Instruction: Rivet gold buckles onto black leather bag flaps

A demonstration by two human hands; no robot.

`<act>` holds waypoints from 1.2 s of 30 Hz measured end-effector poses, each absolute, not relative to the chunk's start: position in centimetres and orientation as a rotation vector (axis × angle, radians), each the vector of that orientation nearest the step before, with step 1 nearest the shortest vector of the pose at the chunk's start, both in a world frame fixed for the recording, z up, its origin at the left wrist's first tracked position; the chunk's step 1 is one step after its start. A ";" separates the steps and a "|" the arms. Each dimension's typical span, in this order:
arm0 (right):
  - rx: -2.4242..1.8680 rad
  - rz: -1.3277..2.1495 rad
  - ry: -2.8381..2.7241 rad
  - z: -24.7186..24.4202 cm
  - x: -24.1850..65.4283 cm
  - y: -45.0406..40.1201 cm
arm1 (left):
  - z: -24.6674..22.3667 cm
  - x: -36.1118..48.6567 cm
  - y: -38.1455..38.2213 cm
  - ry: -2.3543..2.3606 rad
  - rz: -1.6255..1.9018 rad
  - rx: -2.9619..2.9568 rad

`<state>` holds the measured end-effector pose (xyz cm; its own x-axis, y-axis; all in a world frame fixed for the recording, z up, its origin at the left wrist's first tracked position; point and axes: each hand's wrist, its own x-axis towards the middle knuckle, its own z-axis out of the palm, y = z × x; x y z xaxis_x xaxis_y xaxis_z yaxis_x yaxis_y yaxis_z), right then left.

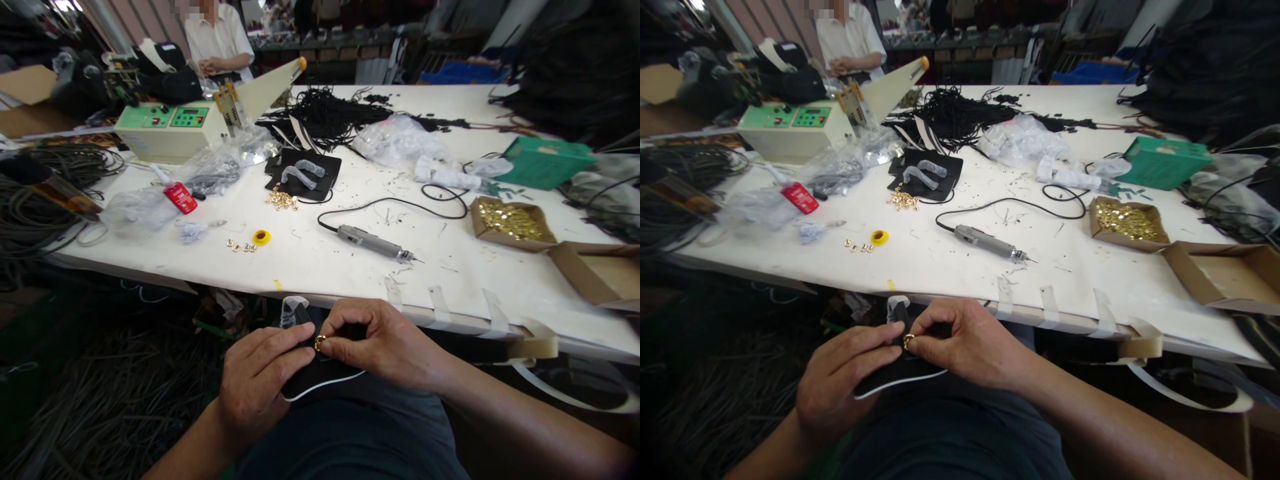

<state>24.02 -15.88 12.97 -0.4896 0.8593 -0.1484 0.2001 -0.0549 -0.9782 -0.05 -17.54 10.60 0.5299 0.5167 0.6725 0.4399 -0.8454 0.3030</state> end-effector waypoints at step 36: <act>-1.244 0.951 -2.108 11.2 26.8 -15.3 | 9.2 4.1 -14.9 1.178 0.885 1.964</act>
